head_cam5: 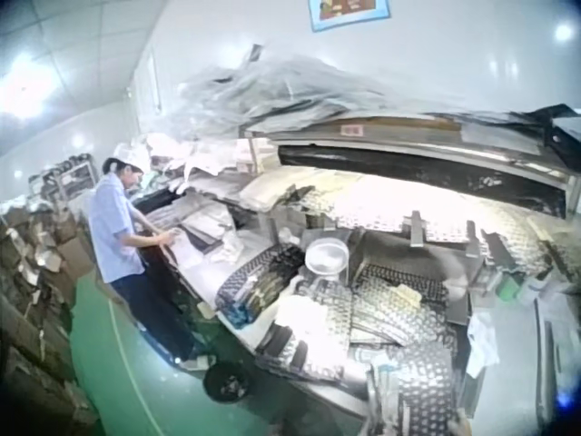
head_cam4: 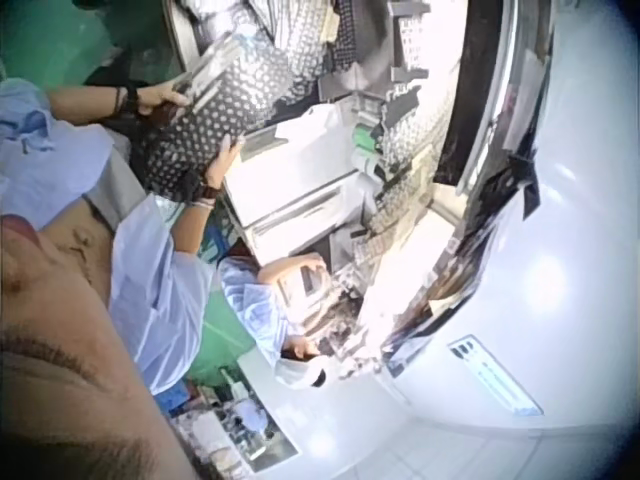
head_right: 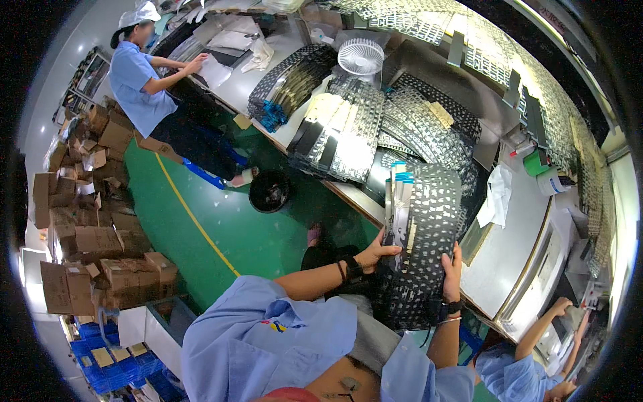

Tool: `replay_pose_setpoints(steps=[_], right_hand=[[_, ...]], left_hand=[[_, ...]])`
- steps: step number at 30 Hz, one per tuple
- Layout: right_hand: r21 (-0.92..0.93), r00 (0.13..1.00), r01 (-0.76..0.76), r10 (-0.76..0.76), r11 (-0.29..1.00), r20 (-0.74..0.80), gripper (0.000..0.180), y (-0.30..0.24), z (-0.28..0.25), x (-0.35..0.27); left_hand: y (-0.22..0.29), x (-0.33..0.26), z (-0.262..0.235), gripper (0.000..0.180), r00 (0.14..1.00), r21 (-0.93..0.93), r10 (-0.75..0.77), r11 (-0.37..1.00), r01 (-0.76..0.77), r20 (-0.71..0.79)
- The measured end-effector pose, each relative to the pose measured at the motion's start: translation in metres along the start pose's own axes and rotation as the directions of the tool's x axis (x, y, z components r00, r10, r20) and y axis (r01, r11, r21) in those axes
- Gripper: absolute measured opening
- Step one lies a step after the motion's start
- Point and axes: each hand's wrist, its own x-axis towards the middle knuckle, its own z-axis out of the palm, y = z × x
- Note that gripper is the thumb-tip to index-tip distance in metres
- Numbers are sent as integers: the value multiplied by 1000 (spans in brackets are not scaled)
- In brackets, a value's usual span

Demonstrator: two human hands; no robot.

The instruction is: Organizing and assembling keyboard components at a factory workbench.

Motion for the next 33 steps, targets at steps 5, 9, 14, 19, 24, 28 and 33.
replay_pose_setpoints(steps=[5, 9, 14, 19, 24, 28, 33], right_hand=[[275, 992, -37, 69, 961, -108, 62, -44, 20, -28], [359, 995, -102, 95, 928, 36, 64, -64, 31, -29], [262, 997, -18, -1, 965, 72, 70, -102, 69, -4], [362, 989, -25, -31, 932, 147, 72, -121, 103, -5], [383, 983, 20, -87, 924, 159, 61, -150, 139, 0], [417, 978, -140, 59, 898, 201, 48, -191, 202, 27], [415, 914, -310, 147, 855, 379, 39, -212, 271, 91]], left_hand=[[23, -2, 24, 97, 986, 93, 93, 990, -107, 142], [48, -13, 40, 77, 973, 254, 182, 943, -214, 145], [91, -29, 51, 76, 964, 178, 224, 952, -248, 144], [119, -61, 49, 75, 939, 299, 327, 890, -344, 107], [155, -91, 49, 88, 895, 350, 441, 830, -434, 64], [212, -108, 27, 91, 865, 338, 501, 816, -469, -8], [294, -126, 17, 89, 837, 325, 542, 808, -492, -80]])
